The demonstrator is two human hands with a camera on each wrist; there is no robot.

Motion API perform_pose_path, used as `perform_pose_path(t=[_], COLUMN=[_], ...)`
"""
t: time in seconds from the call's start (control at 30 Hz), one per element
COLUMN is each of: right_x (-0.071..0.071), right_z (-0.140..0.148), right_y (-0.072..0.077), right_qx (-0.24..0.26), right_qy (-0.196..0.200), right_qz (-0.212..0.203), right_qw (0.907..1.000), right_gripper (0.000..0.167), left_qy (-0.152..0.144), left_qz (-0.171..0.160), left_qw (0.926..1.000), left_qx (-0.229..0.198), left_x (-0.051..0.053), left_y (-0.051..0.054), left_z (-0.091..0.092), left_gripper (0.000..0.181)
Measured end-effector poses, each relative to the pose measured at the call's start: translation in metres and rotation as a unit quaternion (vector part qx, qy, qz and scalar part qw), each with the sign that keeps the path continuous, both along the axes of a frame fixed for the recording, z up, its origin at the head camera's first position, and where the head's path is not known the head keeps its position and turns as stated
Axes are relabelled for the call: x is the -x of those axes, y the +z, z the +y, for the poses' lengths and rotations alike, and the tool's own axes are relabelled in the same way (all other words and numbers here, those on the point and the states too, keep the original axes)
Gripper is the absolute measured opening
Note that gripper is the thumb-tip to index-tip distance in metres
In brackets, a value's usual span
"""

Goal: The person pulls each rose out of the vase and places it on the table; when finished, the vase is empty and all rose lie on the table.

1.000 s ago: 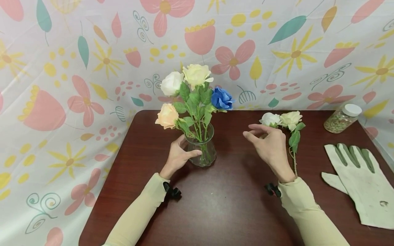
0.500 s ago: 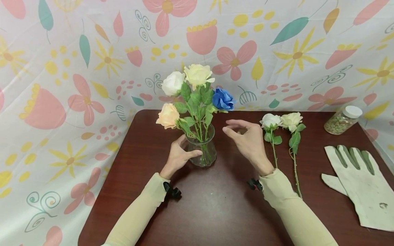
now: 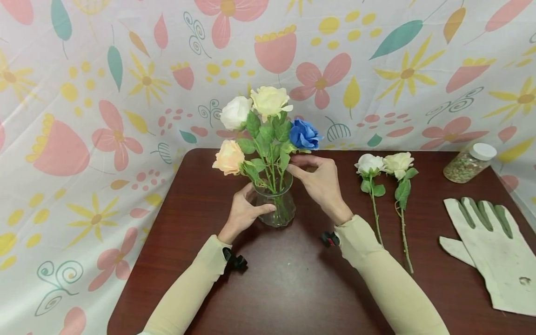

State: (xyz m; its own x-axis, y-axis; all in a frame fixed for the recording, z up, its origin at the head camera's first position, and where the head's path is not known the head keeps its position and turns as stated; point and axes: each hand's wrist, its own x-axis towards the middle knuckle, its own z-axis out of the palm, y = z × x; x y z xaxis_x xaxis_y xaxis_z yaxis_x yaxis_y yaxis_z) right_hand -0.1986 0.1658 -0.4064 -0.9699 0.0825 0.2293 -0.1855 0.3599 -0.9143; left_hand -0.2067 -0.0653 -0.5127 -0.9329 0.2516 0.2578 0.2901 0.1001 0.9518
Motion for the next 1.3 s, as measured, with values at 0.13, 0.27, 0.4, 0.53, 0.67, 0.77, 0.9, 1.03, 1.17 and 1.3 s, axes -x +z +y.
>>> perform_pose_path(t=[0.13, 0.27, 0.4, 0.53, 0.67, 0.77, 0.9, 1.03, 1.17, 1.3], right_x=[0.005, 0.008, 0.010, 0.011, 0.011, 0.010, 0.009, 0.007, 0.004, 0.000], right_z=[-0.004, -0.007, -0.011, -0.012, -0.012, -0.012, -0.012, -0.011, -0.011, -0.010], right_y=[0.000, 0.001, 0.002, 0.003, 0.003, 0.003, 0.004, 0.006, 0.011, 0.016], right_qx=[0.024, 0.044, 0.056, 0.066, 0.062, 0.057, 0.058, 0.063, 0.083, 0.100], right_qy=[0.014, 0.023, 0.024, 0.020, 0.018, 0.016, 0.012, 0.009, 0.008, 0.003], right_qz=[-0.007, -0.009, -0.010, -0.011, -0.006, -0.001, 0.011, 0.027, 0.037, 0.047], right_qw=[0.9996, 0.9987, 0.9981, 0.9976, 0.9979, 0.9982, 0.9982, 0.9976, 0.9958, 0.9939], right_gripper=[0.028, 0.028, 0.027, 0.024, 0.023, 0.024, 0.025, 0.023, 0.022, 0.020], left_qy=[0.000, 0.000, 0.001, 0.000, 0.005, 0.008, 0.006, 0.005, 0.005, 0.007], left_qz=[0.001, 0.001, 0.005, 0.016, 0.021, 0.020, 0.019, 0.017, 0.015, 0.016], left_qw=[1.0000, 1.0000, 1.0000, 0.9999, 0.9997, 0.9997, 0.9997, 0.9998, 0.9998, 0.9998], left_qx=[0.000, -0.001, -0.002, -0.004, -0.006, -0.009, -0.011, -0.009, -0.009, -0.008], left_x=[0.001, 0.001, 0.001, 0.001, 0.001, 0.001, 0.002, 0.001, 0.001, 0.001], left_y=[-0.001, -0.001, -0.001, -0.001, -0.001, -0.001, -0.001, -0.001, -0.001, 0.000], left_z=[0.000, 0.000, 0.000, 0.001, 0.001, 0.001, 0.001, 0.001, 0.001, 0.001], left_gripper=[0.096, 0.095, 0.093, 0.081, 0.070, 0.067, 0.067, 0.068, 0.067, 0.066])
